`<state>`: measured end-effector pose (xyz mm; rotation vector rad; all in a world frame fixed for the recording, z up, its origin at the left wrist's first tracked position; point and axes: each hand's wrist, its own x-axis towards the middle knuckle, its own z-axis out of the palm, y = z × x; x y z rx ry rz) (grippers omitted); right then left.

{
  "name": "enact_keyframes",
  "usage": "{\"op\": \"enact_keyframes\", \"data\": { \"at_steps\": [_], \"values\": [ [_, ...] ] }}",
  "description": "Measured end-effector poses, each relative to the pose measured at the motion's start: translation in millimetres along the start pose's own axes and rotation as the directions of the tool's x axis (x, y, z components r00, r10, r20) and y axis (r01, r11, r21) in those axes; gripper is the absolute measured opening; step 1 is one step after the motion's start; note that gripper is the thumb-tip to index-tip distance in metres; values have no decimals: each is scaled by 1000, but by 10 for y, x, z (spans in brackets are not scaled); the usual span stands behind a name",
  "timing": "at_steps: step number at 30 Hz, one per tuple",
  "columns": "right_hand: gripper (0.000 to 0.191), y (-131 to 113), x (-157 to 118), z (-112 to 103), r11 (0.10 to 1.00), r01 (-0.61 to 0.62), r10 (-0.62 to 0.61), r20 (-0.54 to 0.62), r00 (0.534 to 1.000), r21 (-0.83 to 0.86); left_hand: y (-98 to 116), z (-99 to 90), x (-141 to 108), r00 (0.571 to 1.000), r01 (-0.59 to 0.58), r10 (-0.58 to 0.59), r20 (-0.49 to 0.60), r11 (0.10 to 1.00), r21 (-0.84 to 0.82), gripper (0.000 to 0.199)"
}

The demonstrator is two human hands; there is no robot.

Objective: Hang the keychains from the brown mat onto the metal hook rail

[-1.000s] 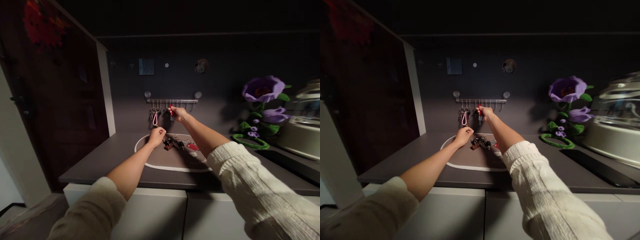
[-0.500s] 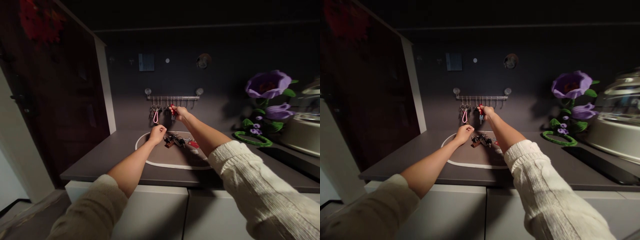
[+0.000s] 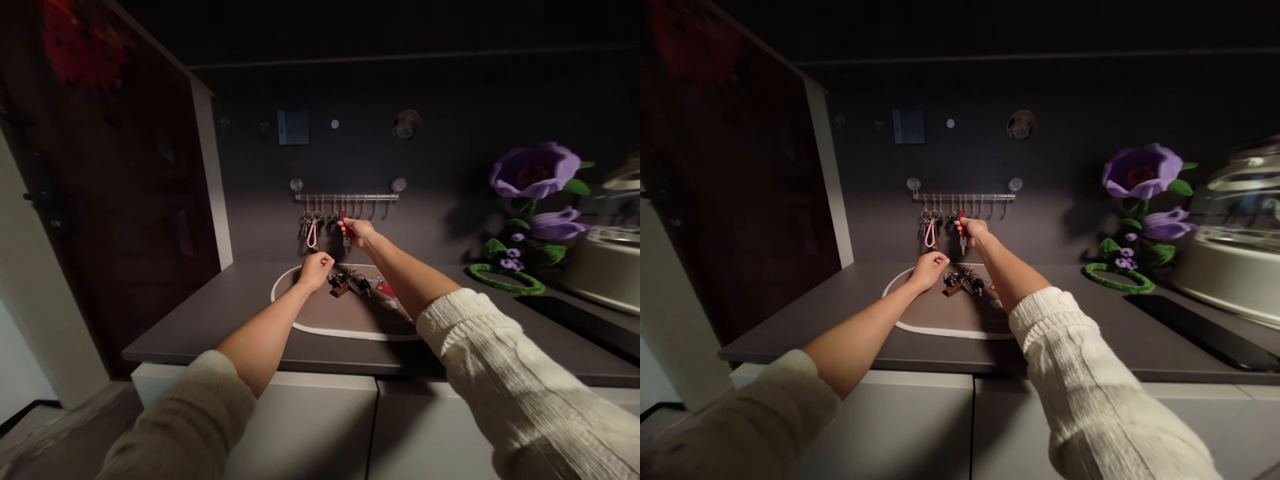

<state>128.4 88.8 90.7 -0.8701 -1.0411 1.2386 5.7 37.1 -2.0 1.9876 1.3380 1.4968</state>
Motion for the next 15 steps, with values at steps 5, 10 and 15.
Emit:
{"op": "enact_keyframes", "data": {
  "at_steps": [5, 10, 15],
  "values": [
    [19, 79, 37, -9, 998, 44, -43, 17, 999, -39, 19, 2, -13, 1000, -11, 11, 5, 1000, 4, 11],
    [18, 118, 56, -23, 992, 97, -97, 4, 995, -82, 5, 8, -13, 999, -32, 31, 16, 999, 9, 11],
    [15, 103, 17, -67, 978, 133, -132, 22, 991, -160, 11, 11, -19, 999, -30, 29, 31, 999, 12, 12]
  ]
}}
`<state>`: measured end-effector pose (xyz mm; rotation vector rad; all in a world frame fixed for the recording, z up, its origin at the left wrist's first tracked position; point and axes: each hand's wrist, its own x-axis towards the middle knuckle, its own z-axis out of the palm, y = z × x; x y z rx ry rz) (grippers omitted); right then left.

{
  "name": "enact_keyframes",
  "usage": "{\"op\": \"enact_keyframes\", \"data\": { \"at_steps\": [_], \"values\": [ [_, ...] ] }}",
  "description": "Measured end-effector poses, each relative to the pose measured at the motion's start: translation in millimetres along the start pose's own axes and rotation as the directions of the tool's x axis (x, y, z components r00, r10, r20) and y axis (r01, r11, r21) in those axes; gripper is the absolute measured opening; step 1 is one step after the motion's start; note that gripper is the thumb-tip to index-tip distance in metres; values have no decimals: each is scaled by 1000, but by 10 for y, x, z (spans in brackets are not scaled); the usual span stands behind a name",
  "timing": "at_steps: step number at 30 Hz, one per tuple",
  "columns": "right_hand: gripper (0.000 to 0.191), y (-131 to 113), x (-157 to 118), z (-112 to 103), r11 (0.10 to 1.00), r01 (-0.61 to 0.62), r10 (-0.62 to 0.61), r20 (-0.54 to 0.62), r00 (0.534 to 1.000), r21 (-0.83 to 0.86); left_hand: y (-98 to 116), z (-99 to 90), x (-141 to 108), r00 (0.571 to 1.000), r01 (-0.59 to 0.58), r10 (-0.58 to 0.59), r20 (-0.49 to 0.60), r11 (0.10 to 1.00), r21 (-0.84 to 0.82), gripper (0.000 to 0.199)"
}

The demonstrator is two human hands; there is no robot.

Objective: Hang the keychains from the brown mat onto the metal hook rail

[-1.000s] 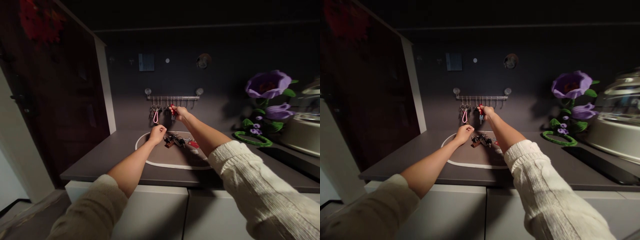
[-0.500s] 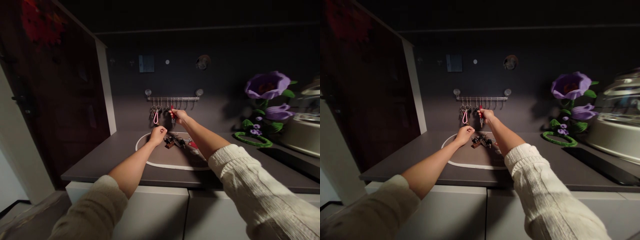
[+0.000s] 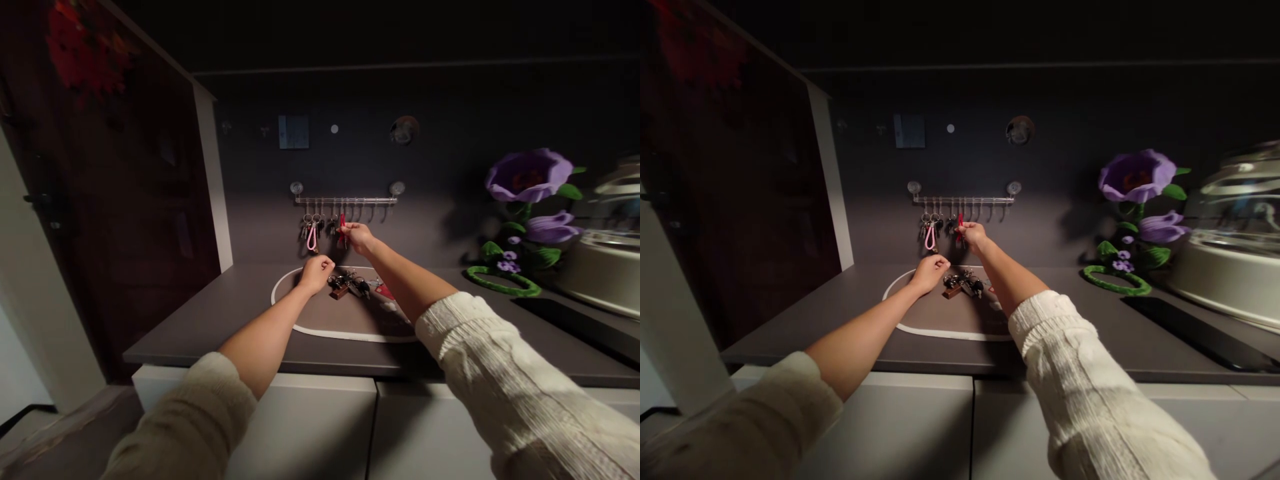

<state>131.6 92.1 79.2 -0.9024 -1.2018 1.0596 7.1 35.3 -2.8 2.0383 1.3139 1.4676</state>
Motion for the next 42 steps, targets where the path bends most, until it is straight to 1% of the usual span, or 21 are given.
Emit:
{"op": "enact_keyframes", "data": {
  "at_steps": [6, 13, 18, 22, 25, 28, 31, 33, 36, 38, 40, 42],
  "values": [
    [15, 3, -68, -60, 1000, 15, -14, 50, 999, -18, -47, 20, 7, 999, -26, 26, 18, 1000, 9, 13],
    [16, 54, -140, -175, 999, 12, -14, -58, 998, -44, -16, 1, -20, 998, -47, 47, 34, 999, 18, 13],
    [16, 36, -256, -266, 996, -3, -1, -51, 999, -89, 17, -10, -30, 998, -50, 49, 47, 998, 25, 13],
    [11, 34, -371, -328, 980, 16, -27, -52, 998, -196, 3, -1, -27, 996, -64, 62, 63, 997, 33, 13],
    [9, 88, -437, -401, 941, 58, -71, -27, 997, -333, -7, 7, -30, 996, -70, 68, 63, 997, 40, 14],
    [8, 179, -462, -495, 840, 98, -117, -3, 993, -534, -7, 10, -35, 994, -91, 88, 64, 995, 49, 14],
    [11, 260, -463, -581, 677, 131, -148, 40, 988, -724, 3, 7, -40, 993, -104, 100, 66, 993, 58, 13],
    [14, 295, -464, -619, 561, 138, -144, 68, 987, -816, 13, 2, -43, 992, -107, 103, 66, 992, 69, 13],
    [18, 328, -472, -636, 397, 132, -109, 97, 989, -908, 30, -3, -49, 992, -114, 108, 71, 990, 87, 13],
    [21, 349, -479, -627, 312, 140, -77, 122, 990, -940, 40, -4, -51, 992, -111, 104, 75, 989, 96, 14],
    [24, 368, -485, -611, 254, 155, -47, 148, 988, -955, 46, -3, -52, 992, -102, 94, 84, 990, 99, 14],
    [27, 382, -492, -594, 221, 163, -20, 163, 986, -962, 49, -3, -52, 992, -93, 84, 91, 990, 103, 14]
  ]
}}
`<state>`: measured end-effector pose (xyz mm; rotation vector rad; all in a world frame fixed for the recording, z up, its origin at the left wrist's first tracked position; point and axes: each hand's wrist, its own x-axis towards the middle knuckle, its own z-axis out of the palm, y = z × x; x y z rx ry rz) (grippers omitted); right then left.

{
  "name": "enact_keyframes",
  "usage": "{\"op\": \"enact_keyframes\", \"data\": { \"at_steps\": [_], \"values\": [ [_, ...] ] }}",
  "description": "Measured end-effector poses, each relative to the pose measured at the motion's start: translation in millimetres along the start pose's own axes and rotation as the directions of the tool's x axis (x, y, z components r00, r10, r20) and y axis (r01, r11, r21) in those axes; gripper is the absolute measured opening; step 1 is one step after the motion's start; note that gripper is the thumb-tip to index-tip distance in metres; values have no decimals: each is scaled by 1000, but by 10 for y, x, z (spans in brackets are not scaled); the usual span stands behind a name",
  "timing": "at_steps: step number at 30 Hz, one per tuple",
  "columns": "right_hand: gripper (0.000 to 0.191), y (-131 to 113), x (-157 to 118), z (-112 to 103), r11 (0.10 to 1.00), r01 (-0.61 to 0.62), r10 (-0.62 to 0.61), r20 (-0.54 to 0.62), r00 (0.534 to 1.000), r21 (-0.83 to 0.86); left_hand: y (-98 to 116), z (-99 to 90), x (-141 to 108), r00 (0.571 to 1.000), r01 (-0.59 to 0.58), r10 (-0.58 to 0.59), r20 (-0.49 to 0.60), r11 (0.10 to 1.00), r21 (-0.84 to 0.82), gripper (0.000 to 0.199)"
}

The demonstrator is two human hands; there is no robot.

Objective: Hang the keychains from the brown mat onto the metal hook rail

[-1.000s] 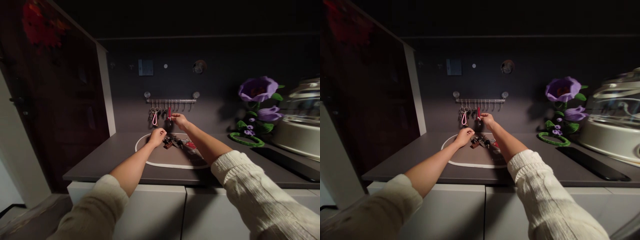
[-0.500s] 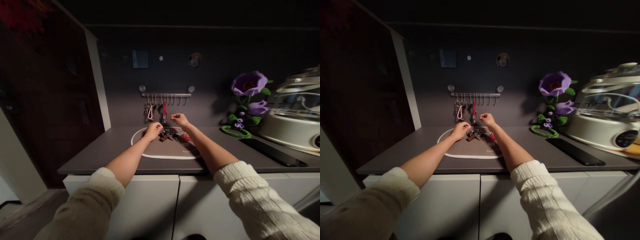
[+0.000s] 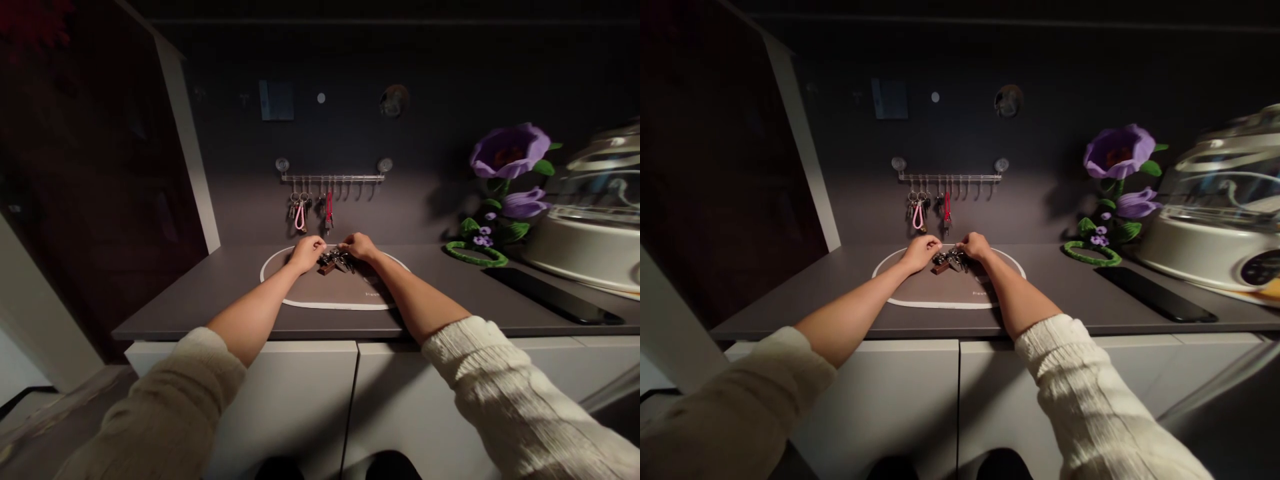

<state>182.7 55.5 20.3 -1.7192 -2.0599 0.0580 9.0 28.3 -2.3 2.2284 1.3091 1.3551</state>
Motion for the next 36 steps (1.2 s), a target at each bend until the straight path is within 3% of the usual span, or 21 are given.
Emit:
{"op": "enact_keyframes", "data": {
  "at_steps": [12, 21, 30, 36],
  "values": [
    [24, -45, -40, 18, 995, 33, -30, 35, 999, -90, -30, 3, 5, 1000, -2, 2, 8, 999, 34, 13],
    [18, -53, -41, 7, 995, 93, -93, 1, 996, -28, -31, 2, 9, 1000, -13, 12, 12, 998, 65, 14],
    [11, -78, 16, -17, 933, 175, -152, -95, 984, 316, 3, -9, 17, 1000, -19, 20, -13, 999, 37, 13],
    [13, -143, -42, -80, 747, 246, -248, -84, 965, 618, -5, -9, 55, 996, -55, 56, -71, 998, 23, 15]
  ]
}}
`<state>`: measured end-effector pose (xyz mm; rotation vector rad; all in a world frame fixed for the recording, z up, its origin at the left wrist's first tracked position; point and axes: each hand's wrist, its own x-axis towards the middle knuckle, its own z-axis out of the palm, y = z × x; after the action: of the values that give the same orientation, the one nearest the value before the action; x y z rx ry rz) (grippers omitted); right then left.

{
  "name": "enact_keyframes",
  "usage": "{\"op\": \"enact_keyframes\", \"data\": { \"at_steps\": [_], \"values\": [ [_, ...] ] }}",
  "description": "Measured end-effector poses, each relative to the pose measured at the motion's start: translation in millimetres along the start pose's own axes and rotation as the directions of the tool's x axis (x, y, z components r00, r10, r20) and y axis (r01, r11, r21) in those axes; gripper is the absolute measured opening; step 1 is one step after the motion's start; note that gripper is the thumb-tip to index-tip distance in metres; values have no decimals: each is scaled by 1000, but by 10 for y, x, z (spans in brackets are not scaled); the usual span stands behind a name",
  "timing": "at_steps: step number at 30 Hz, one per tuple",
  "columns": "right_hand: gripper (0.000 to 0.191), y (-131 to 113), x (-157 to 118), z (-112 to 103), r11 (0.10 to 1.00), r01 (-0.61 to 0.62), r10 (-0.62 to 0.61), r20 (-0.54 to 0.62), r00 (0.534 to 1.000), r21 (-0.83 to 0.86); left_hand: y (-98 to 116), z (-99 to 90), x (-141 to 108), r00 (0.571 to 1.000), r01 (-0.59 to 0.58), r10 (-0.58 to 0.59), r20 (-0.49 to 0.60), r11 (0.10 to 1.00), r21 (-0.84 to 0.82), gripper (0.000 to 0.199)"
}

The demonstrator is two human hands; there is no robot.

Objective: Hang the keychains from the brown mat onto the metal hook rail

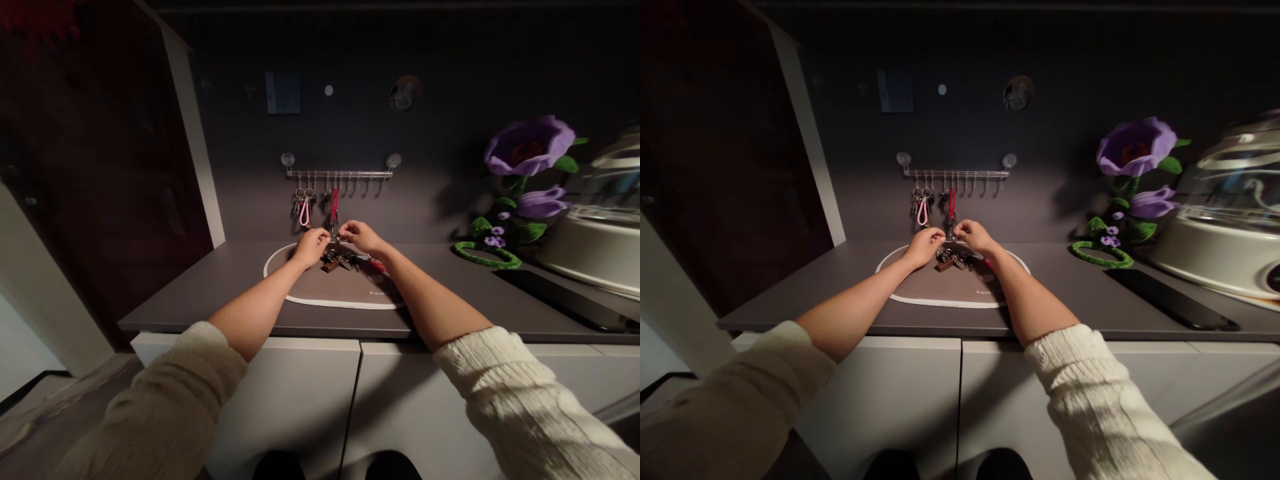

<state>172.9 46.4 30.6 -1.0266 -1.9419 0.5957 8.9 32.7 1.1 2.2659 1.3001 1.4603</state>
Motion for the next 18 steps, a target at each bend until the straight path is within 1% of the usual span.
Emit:
{"op": "enact_keyframes", "data": {
  "at_steps": [3, 6, 13, 18],
  "values": [
    [14, -53, -16, 4, 994, 31, -35, 29, 999, 107, -5, 10, 21, 999, -7, 7, -41, 1000, 0, 18],
    [16, -103, -24, 1, 988, 52, -60, 53, 997, 145, 5, 16, 36, 999, -18, 16, -52, 1000, -26, 20],
    [25, -194, -43, -11, 988, 116, -122, 56, 991, 99, 85, -27, 32, 997, -61, 60, -57, 998, -29, 19],
    [25, -199, -39, 2, 980, 132, -140, 44, 989, 146, 107, -32, 31, 996, -47, 40, -76, 995, -91, 17]
  ]
}}
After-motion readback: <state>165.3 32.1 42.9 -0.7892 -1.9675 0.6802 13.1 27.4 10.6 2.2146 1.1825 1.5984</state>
